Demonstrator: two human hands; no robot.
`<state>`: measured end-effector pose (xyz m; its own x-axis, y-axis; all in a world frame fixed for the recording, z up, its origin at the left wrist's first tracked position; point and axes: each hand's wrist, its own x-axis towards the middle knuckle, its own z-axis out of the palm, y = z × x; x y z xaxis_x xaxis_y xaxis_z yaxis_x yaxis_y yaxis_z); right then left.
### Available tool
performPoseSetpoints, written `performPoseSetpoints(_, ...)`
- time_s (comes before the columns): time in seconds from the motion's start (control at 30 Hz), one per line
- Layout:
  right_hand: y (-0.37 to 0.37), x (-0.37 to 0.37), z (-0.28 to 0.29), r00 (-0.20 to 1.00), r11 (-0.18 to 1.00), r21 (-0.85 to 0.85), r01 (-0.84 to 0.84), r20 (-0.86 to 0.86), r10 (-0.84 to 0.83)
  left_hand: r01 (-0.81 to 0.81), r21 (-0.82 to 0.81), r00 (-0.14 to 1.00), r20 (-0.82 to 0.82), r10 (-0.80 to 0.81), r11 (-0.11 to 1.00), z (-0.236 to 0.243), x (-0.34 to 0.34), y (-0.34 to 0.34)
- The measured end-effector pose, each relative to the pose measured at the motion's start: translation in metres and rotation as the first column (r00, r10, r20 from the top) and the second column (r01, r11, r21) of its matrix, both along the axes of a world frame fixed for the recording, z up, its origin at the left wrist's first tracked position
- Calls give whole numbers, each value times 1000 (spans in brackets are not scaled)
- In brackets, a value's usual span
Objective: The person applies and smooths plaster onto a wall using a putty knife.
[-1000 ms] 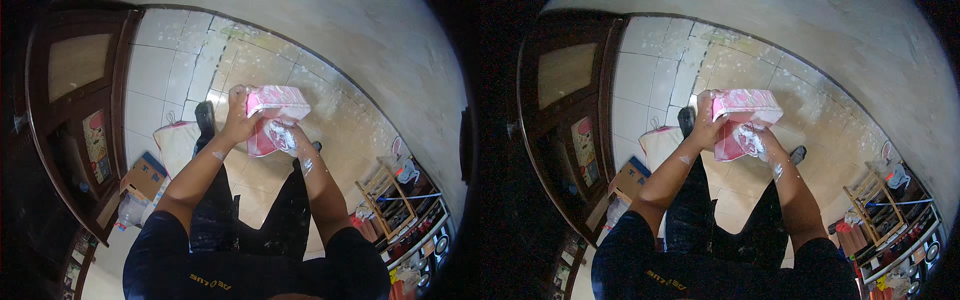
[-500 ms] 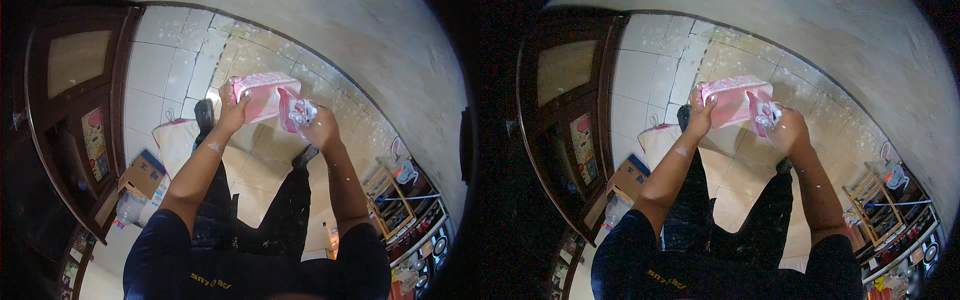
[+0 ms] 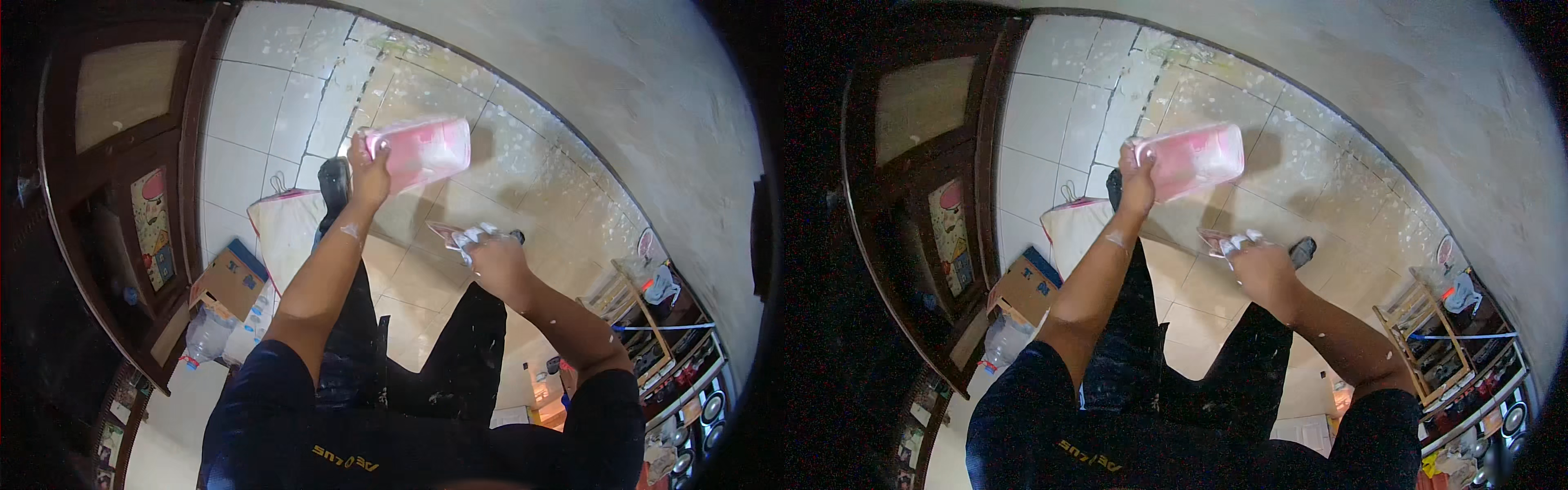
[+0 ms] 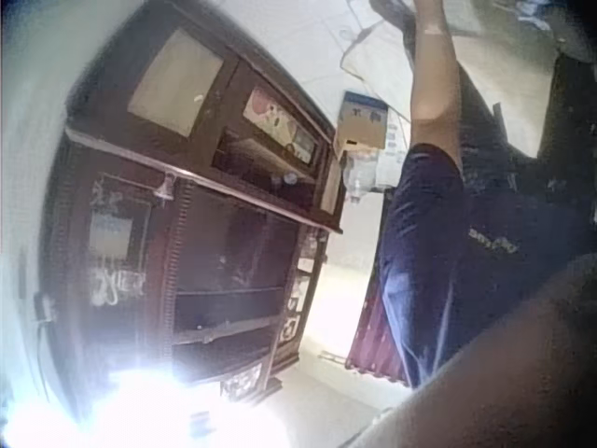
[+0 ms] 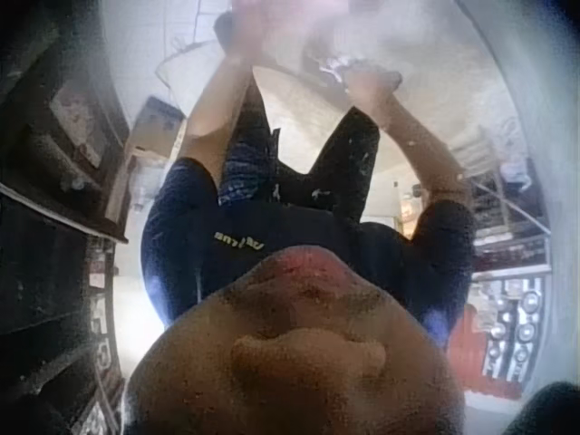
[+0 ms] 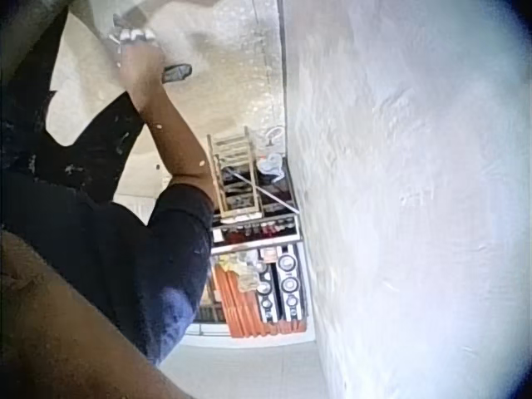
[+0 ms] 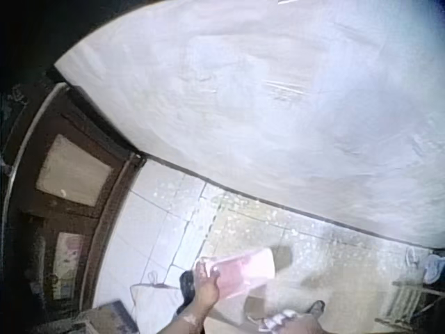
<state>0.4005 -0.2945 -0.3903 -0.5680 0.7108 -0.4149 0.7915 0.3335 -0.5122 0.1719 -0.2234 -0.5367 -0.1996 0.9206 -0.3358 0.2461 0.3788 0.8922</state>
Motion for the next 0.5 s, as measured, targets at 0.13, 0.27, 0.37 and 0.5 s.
performPoseSetpoints(0.13, -4, 27, -16, 883, 877, -131, 462, -23, -468, -6, 94, 995, 99, -3, 996, -1, -9, 6)
performPoseSetpoints(0.27, 16, 50, -44, 350, 387, -580, 717, -181, -919, 101, 184, 995, -26, -98, 978, -5, -13, 7)
performPoseSetpoints(0.37, 22, 47, -66, -376, -104, -953, 285, -11, -927, -112, 33, 953, 287, 98, 993, -14, -30, 5)
performPoseSetpoints(0.5, 31, 52, -107, -700, -394, -902, 178, 166, -695, -193, -76, 957, 206, 205, 978, 4, -20, 10)
